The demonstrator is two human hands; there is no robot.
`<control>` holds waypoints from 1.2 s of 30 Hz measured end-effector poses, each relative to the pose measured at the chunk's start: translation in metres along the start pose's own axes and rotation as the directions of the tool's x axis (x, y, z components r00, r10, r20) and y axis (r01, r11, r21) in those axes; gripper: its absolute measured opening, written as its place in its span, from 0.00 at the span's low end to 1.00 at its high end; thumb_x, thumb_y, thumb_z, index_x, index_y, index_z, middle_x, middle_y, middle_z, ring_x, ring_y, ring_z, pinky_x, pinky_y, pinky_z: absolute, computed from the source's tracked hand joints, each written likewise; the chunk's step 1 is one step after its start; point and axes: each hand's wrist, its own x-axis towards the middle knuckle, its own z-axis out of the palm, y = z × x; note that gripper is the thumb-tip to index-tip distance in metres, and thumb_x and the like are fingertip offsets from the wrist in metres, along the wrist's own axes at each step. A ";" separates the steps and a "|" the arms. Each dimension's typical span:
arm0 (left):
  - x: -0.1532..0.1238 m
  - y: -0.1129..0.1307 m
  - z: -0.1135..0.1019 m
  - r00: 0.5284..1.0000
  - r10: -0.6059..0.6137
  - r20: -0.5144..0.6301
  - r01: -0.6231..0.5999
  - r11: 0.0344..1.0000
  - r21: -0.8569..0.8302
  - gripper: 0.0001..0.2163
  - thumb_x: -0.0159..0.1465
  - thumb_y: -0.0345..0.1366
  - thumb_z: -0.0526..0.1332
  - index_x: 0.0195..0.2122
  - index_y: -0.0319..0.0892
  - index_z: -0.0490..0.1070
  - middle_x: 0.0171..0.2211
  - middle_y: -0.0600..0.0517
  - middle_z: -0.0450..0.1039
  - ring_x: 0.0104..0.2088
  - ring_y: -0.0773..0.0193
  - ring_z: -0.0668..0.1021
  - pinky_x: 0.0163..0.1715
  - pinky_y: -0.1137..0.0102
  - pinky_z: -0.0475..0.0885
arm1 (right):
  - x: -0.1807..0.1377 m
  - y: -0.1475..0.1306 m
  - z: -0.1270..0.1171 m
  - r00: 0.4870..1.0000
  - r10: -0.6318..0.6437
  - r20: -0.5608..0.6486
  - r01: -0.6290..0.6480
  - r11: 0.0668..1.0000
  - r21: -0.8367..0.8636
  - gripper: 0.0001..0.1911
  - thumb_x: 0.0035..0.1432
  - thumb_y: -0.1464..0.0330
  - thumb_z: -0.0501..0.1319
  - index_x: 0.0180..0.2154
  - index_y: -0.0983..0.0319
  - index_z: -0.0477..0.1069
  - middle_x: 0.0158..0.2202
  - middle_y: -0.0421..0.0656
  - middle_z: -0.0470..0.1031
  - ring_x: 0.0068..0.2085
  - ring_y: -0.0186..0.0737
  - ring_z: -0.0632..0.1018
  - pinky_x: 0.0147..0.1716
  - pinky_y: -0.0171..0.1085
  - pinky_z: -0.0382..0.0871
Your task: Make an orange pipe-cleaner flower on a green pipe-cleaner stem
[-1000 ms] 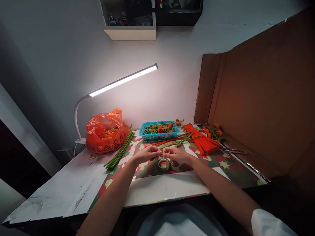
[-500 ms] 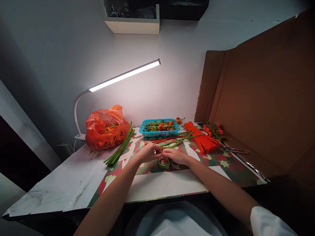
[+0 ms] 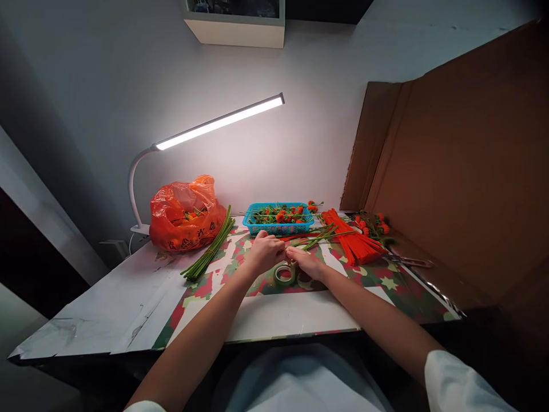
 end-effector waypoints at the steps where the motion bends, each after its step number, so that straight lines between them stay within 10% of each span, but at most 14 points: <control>1: 0.002 0.001 0.001 1.000 -0.005 -0.010 0.006 1.000 0.015 0.09 0.56 0.31 0.57 0.19 0.43 0.68 0.22 0.49 0.74 0.26 0.62 0.71 0.37 0.65 0.55 | 0.001 -0.001 0.001 1.000 -0.007 -0.012 0.007 1.000 0.020 0.17 0.52 0.54 0.56 0.24 0.60 0.58 0.24 0.36 0.58 0.27 0.34 0.59 0.28 0.35 0.54; 9: 0.006 -0.038 -0.020 0.952 -0.223 -0.207 0.222 0.975 -0.028 0.12 0.57 0.33 0.58 0.16 0.42 0.69 0.16 0.52 0.70 0.20 0.66 0.69 0.36 0.66 0.58 | -0.003 -0.012 0.011 0.998 -0.031 0.061 0.027 0.997 0.070 0.17 0.56 0.55 0.55 0.24 0.61 0.60 0.26 0.38 0.63 0.30 0.35 0.65 0.32 0.35 0.58; 13: -0.006 -0.039 -0.049 0.911 -0.288 -0.294 0.167 0.912 -0.373 0.09 0.58 0.40 0.60 0.28 0.43 0.76 0.24 0.51 0.75 0.26 0.64 0.72 0.33 0.70 0.63 | -0.004 -0.022 0.006 0.985 -0.154 0.076 0.169 0.947 -0.273 0.16 0.57 0.57 0.55 0.25 0.61 0.62 0.27 0.39 0.64 0.31 0.36 0.66 0.33 0.35 0.58; 18: -0.027 -0.001 -0.051 0.865 -0.485 -0.129 0.132 0.469 -0.873 0.13 0.55 0.47 0.63 0.29 0.40 0.76 0.28 0.52 0.73 0.23 0.68 0.71 0.25 0.73 0.64 | -0.018 -0.043 -0.003 0.913 -0.361 0.189 0.368 0.531 -0.763 0.10 0.60 0.64 0.55 0.29 0.62 0.69 0.31 0.44 0.72 0.35 0.40 0.69 0.40 0.40 0.57; 22: -0.047 0.026 -0.043 0.761 -0.648 0.044 0.125 0.079 -0.989 0.16 0.48 0.47 0.70 0.29 0.39 0.77 0.24 0.53 0.71 0.26 0.69 0.72 0.27 0.75 0.66 | -0.034 -0.057 -0.004 0.855 -0.377 0.356 0.424 0.113 -0.899 0.09 0.59 0.69 0.56 0.40 0.62 0.72 0.35 0.47 0.74 0.41 0.46 0.70 0.50 0.47 0.53; 25: -0.058 0.043 -0.042 0.750 -0.633 0.191 0.120 -0.154 -0.981 0.15 0.46 0.44 0.72 0.29 0.39 0.76 0.22 0.55 0.70 0.24 0.70 0.71 0.26 0.75 0.67 | -0.041 -0.060 -0.003 0.857 -0.382 0.346 0.374 -0.002 -0.927 0.24 0.57 0.72 0.56 0.57 0.63 0.62 0.46 0.51 0.72 0.47 0.50 0.68 0.54 0.50 0.48; 28: -0.066 0.057 -0.044 0.747 -0.619 0.244 0.096 -0.262 -0.960 0.14 0.45 0.41 0.72 0.29 0.40 0.76 0.23 0.55 0.72 0.23 0.71 0.72 0.26 0.75 0.69 | -0.047 -0.062 -0.002 0.869 -0.417 0.266 0.322 0.068 -0.944 0.33 0.57 0.71 0.56 0.63 0.64 0.50 0.51 0.52 0.69 0.50 0.52 0.68 0.54 0.53 0.50; 31: -0.074 0.068 -0.047 0.733 -0.637 0.239 0.067 -0.283 -0.957 0.13 0.45 0.40 0.73 0.29 0.41 0.75 0.23 0.55 0.74 0.23 0.70 0.74 0.25 0.74 0.71 | -0.063 -0.069 0.005 0.865 -0.464 0.190 0.370 0.336 -0.866 0.34 0.58 0.67 0.58 0.63 0.60 0.49 0.50 0.50 0.70 0.49 0.50 0.69 0.51 0.50 0.58; 36: -0.090 0.080 -0.050 0.705 -0.707 0.061 0.005 -0.081 -0.997 0.10 0.49 0.39 0.71 0.26 0.39 0.74 0.22 0.53 0.76 0.22 0.69 0.76 0.26 0.74 0.73 | -0.100 -0.078 0.035 0.875 -0.462 0.147 0.483 0.808 -0.337 0.39 0.49 0.59 0.67 0.59 0.56 0.53 0.46 0.47 0.72 0.47 0.44 0.73 0.47 0.44 0.67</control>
